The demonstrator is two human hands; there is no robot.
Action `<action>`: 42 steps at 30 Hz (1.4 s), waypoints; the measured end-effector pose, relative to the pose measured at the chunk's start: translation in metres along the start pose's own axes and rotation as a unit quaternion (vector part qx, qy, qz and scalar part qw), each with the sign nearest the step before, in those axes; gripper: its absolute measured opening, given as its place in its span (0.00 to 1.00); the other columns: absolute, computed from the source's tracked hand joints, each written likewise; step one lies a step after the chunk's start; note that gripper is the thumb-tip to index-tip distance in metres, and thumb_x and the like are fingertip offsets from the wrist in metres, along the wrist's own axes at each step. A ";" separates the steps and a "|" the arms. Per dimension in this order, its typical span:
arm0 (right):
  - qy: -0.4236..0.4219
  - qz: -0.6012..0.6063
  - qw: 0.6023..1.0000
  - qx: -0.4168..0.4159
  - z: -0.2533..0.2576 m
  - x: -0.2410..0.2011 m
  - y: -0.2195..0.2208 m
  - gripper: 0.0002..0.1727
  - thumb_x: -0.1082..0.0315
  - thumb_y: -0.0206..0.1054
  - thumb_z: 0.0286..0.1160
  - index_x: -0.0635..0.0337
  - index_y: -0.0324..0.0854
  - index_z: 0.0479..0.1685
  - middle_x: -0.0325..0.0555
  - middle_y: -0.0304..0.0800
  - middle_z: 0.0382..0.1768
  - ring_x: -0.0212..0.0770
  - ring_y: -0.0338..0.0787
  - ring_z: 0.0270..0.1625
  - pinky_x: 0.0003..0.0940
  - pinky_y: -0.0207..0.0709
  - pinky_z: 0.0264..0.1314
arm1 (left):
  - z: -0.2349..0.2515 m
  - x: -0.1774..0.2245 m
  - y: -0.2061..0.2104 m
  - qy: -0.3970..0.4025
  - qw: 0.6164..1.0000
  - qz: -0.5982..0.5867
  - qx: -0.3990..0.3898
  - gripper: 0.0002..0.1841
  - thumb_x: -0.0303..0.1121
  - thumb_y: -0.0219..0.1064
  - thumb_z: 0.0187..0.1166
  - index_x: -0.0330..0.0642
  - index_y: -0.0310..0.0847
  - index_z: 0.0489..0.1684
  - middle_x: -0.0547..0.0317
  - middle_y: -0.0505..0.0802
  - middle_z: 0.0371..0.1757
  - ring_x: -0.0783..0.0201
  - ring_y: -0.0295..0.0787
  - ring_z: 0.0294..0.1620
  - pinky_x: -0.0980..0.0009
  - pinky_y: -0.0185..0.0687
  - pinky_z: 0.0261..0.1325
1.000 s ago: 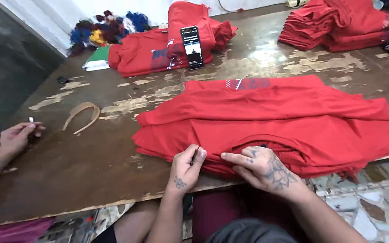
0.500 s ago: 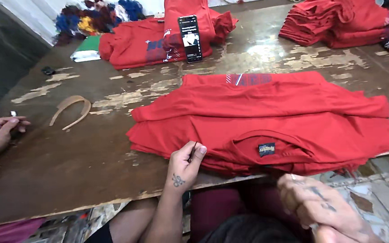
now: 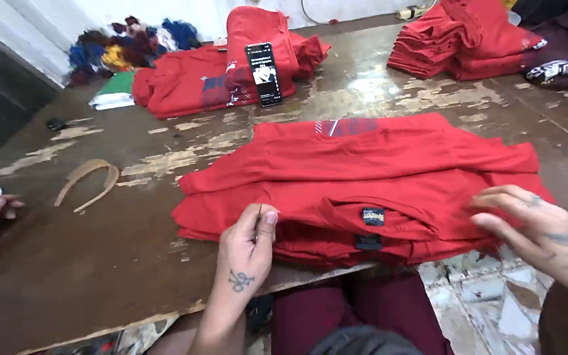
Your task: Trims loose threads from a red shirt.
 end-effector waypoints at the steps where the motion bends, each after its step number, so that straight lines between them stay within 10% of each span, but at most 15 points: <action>1: -0.015 -0.011 0.999 -0.047 0.011 -0.008 0.009 0.35 0.37 0.53 0.83 0.64 0.90 0.49 0.62 0.92 0.49 0.62 0.92 0.54 0.62 0.82 0.58 | 0.005 0.006 -0.005 0.019 0.999 0.036 0.001 0.17 0.36 0.55 0.89 0.35 0.86 0.40 0.66 0.86 0.25 0.79 0.81 0.25 0.81 0.79 0.31; 4: -0.083 -0.055 0.987 -0.129 0.033 -0.022 0.028 0.42 0.30 0.50 0.78 0.64 0.89 0.48 0.61 0.92 0.41 0.65 0.93 0.46 0.63 0.85 0.48 | 0.018 0.010 -0.011 0.071 0.989 0.128 0.008 0.17 0.42 0.53 0.89 0.42 0.86 0.40 0.66 0.86 0.25 0.76 0.83 0.24 0.77 0.80 0.30; 8: -0.067 -0.126 0.980 -0.138 0.070 -0.011 0.005 0.06 0.72 0.70 0.66 0.67 0.86 0.33 0.62 0.88 0.30 0.67 0.93 0.36 0.65 0.83 0.33 | 0.049 0.010 -0.002 0.091 0.980 0.176 -0.009 0.16 0.42 0.54 0.89 0.43 0.85 0.41 0.63 0.86 0.23 0.68 0.84 0.23 0.65 0.81 0.28; 10: -0.056 -0.168 0.981 -0.082 0.101 0.014 -0.010 0.04 0.75 0.69 0.63 0.67 0.85 0.34 0.64 0.88 0.31 0.69 0.92 0.36 0.67 0.80 0.32 | 0.077 0.007 0.005 0.085 0.978 0.189 -0.021 0.16 0.41 0.55 0.90 0.39 0.85 0.44 0.56 0.87 0.25 0.58 0.85 0.24 0.54 0.80 0.29; 14: 0.050 -0.158 0.978 -0.127 0.167 0.083 0.019 0.15 0.71 0.67 0.76 0.65 0.84 0.59 0.72 0.87 0.55 0.77 0.86 0.60 0.77 0.75 0.56 | 0.139 -0.044 0.037 0.067 0.945 0.300 -0.110 0.20 0.40 0.52 0.92 0.43 0.79 0.73 0.37 0.93 0.54 0.33 0.91 0.55 0.28 0.77 0.54; 17: 0.164 -0.099 0.970 -0.146 0.171 0.159 0.081 0.20 0.60 0.61 0.86 0.60 0.82 0.69 0.73 0.79 0.71 0.77 0.75 0.76 0.81 0.66 0.69 | 0.158 -0.131 0.045 -0.022 0.954 0.257 -0.155 0.24 0.42 0.50 0.93 0.51 0.70 0.86 0.43 0.84 0.76 0.39 0.78 0.79 0.29 0.64 0.77; 20: 0.310 0.114 0.943 -0.042 0.144 0.218 0.088 0.27 0.49 0.51 0.93 0.60 0.79 0.74 0.65 0.81 0.72 0.63 0.79 0.77 0.69 0.65 0.79 | 0.160 -0.157 0.020 -0.090 0.986 0.138 -0.031 0.24 0.44 0.46 0.95 0.41 0.78 0.75 0.38 0.90 0.64 0.41 0.85 0.69 0.35 0.72 0.73; 23: 0.404 0.232 0.884 0.031 0.121 0.236 0.083 0.28 0.45 0.49 0.92 0.60 0.77 0.71 0.59 0.87 0.60 0.50 0.89 0.58 0.53 0.80 0.64 | 0.157 -0.158 0.015 -0.138 0.980 0.141 -0.017 0.22 0.41 0.45 0.95 0.39 0.79 0.71 0.35 0.91 0.58 0.38 0.87 0.64 0.33 0.73 0.68; 30: 0.101 -0.005 0.991 0.083 0.139 0.135 0.043 0.20 0.60 0.57 0.87 0.69 0.87 0.54 0.66 0.89 0.57 0.63 0.88 0.62 0.61 0.78 0.69 | 0.155 -0.145 0.015 -0.079 0.978 0.191 -0.008 0.21 0.40 0.48 0.94 0.39 0.80 0.71 0.36 0.90 0.63 0.37 0.87 0.66 0.33 0.73 0.69; 33: -0.018 -0.067 0.997 -0.045 0.145 0.084 0.063 0.21 0.54 0.60 0.81 0.57 0.94 0.51 0.63 0.89 0.60 0.69 0.83 0.69 0.72 0.69 0.72 | 0.146 -0.109 0.014 0.055 0.973 0.223 0.018 0.20 0.36 0.50 0.91 0.34 0.82 0.68 0.38 0.89 0.66 0.40 0.84 0.71 0.37 0.70 0.74; 37: 0.143 -0.050 0.974 -0.171 0.135 0.134 0.092 0.21 0.47 0.65 0.82 0.32 0.87 0.72 0.61 0.68 0.85 0.71 0.59 0.89 0.81 0.51 0.78 | 0.141 -0.109 0.037 0.036 0.950 0.277 -0.140 0.20 0.37 0.54 0.89 0.55 0.82 0.75 0.48 0.83 0.77 0.41 0.75 0.80 0.30 0.62 0.75; 42: 0.245 0.051 0.964 -0.088 0.123 0.163 0.077 0.26 0.47 0.59 0.86 0.45 0.81 0.78 0.63 0.64 0.87 0.69 0.62 0.88 0.75 0.54 0.83 | 0.148 -0.156 0.030 -0.104 0.964 0.204 -0.133 0.26 0.52 0.44 0.94 0.58 0.73 0.85 0.46 0.88 0.73 0.41 0.81 0.76 0.29 0.66 0.76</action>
Point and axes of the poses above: each hand's wrist, its own z-axis towards the middle knuckle, its own y-axis out of the palm, x = y × z, the point moved 7 cm from there along z, towards the middle knuckle
